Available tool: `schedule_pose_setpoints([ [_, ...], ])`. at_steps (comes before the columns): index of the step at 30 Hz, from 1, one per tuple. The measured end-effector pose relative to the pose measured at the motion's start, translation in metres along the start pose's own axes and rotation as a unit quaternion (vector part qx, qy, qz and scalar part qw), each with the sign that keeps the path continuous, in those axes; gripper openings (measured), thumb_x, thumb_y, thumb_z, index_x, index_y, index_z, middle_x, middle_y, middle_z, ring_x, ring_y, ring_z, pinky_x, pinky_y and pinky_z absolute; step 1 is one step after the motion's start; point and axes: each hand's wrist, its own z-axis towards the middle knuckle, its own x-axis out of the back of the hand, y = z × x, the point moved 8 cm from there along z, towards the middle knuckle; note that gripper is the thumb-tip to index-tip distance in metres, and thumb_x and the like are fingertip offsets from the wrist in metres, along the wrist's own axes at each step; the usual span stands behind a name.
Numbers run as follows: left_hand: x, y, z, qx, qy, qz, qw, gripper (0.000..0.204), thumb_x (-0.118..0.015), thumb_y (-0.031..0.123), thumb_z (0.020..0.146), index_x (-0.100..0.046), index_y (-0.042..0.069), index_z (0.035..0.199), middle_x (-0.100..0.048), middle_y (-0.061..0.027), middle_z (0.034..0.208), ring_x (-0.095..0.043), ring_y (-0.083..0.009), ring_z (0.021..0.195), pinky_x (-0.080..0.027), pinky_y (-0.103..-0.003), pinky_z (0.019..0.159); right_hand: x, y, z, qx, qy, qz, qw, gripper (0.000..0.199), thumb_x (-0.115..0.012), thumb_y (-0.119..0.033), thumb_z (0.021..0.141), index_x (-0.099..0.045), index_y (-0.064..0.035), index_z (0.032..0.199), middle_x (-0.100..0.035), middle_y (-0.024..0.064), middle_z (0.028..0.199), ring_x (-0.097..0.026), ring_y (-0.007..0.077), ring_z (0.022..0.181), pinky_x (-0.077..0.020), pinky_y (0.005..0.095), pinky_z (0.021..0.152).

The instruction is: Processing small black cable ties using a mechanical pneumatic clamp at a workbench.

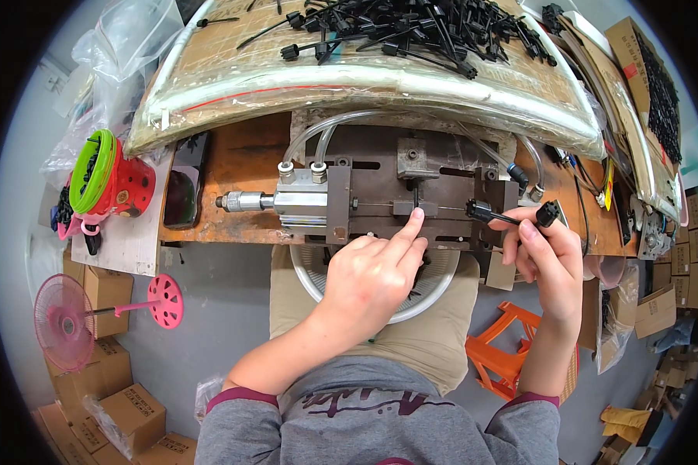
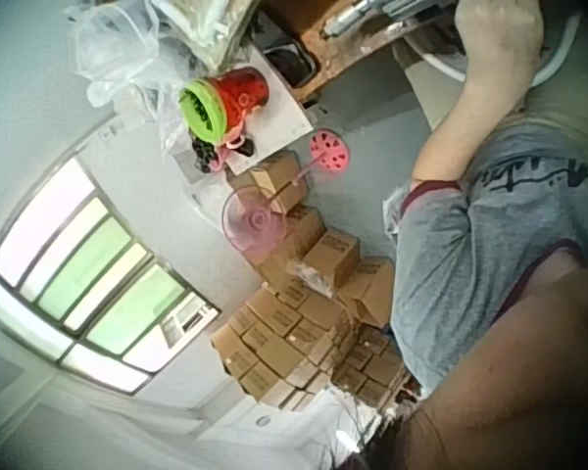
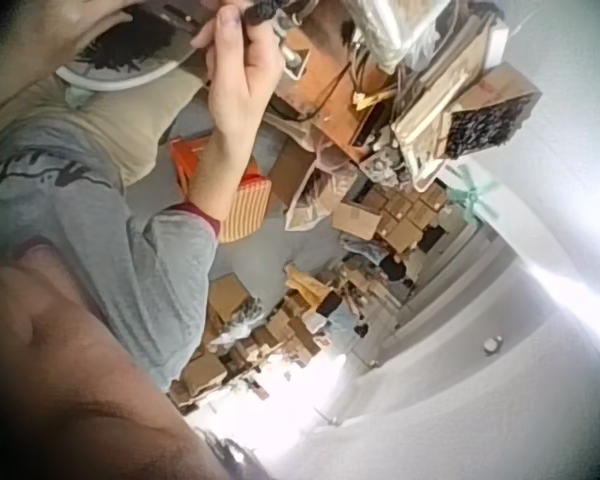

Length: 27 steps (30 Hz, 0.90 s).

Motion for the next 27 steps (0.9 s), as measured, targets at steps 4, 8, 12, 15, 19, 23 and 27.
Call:
schedule_pose_setpoints([
  [4, -0.003, -0.001, -0.001, 0.0, -0.014, 0.014, 1.0, 0.025, -0.079, 0.01, 0.069, -0.072, 0.005, 0.093, -0.066, -0.0116, 0.124, -0.065, -0.0178, 0.064, -0.051, -0.029, 0.061, -0.001, 0.008, -0.002, -0.026, -0.026, 0.004, 0.999, 0.023, -0.053, -0.014, 0.1, -0.067, 0.0025, 0.109, -0.062, 0.0005, 0.072, -0.04, -0.0003, 0.052, -0.0284, 0.0176, 0.047],
  [8, 0.0, -0.004, 0.0, 0.019, -0.043, -0.018, 0.999, 0.033, -0.079, 0.006, 0.071, -0.072, 0.003, 0.103, -0.068, -0.0117, 0.121, -0.067, -0.0166, 0.068, -0.054, -0.028, 0.063, -0.009, 0.012, -0.005, -0.06, -0.067, 0.008, 0.996, 0.02, -0.057, -0.012, 0.098, -0.067, 0.003, 0.105, -0.065, 0.002, 0.076, -0.051, 0.0031, 0.062, -0.0397, 0.0206, 0.054],
  [12, 0.01, -0.01, 0.0, 0.183, -0.05, -0.494, 0.849, 0.047, -0.078, -0.005, 0.074, -0.067, 0.0, 0.12, -0.069, -0.0117, 0.107, -0.07, -0.0174, 0.083, -0.06, -0.029, 0.073, -0.032, 0.007, -0.003, -0.028, -0.17, -0.03, 0.985, 0.019, -0.059, -0.012, 0.097, -0.068, 0.003, 0.105, -0.069, 0.0032, 0.081, -0.058, 0.0069, 0.068, -0.0464, 0.0241, 0.06],
  [15, 0.026, -0.003, -0.001, 0.084, -0.051, -0.461, 0.882, 0.041, -0.079, -0.004, 0.073, -0.071, 0.0, 0.114, -0.07, -0.0125, 0.105, -0.07, -0.0187, 0.082, -0.06, -0.029, 0.072, -0.034, 0.001, 0.002, -0.018, -0.152, 0.006, 0.988, 0.022, -0.057, -0.012, 0.098, -0.068, 0.0022, 0.11, -0.069, 0.0048, 0.086, -0.058, 0.007, 0.065, -0.0453, 0.0226, 0.057],
  [19, 0.04, -0.001, -0.008, 0.059, 0.012, -0.337, 0.939, 0.032, -0.083, 0.002, 0.07, -0.074, 0.001, 0.101, -0.07, -0.0124, 0.104, -0.068, -0.0181, 0.083, -0.06, -0.03, 0.071, -0.008, -0.003, 0.013, 0.054, 0.02, 0.031, 0.998, 0.025, -0.053, -0.008, 0.099, -0.066, 0.0048, 0.117, -0.068, 0.0116, 0.099, -0.061, 0.0091, 0.068, -0.0481, 0.0213, 0.058],
  [23, 0.016, -0.003, -0.011, 0.051, 0.051, -0.107, 0.992, 0.029, -0.082, 0.007, 0.066, -0.072, 0.003, 0.093, -0.068, -0.0117, 0.118, -0.066, -0.0193, 0.078, -0.056, -0.029, 0.068, -0.013, -0.02, 0.006, 0.169, 0.037, -0.031, 0.984, 0.027, -0.054, 0.001, 0.095, -0.065, 0.0065, 0.119, -0.065, 0.0164, 0.106, -0.067, 0.0183, 0.087, -0.055, 0.0288, 0.08],
  [27, -0.005, 0.002, -0.01, 0.002, 0.044, 0.021, 0.999, 0.026, -0.08, 0.013, 0.067, -0.071, 0.004, 0.09, -0.068, -0.0111, 0.12, -0.065, -0.0151, 0.07, -0.049, -0.027, 0.061, -0.021, -0.029, -0.005, 0.21, 0.038, 0.08, 0.974, 0.056, -0.063, -0.033, 0.092, -0.057, 0.0121, 0.124, -0.055, 0.0225, 0.128, -0.062, 0.033, 0.115, -0.051, 0.0387, 0.095],
])
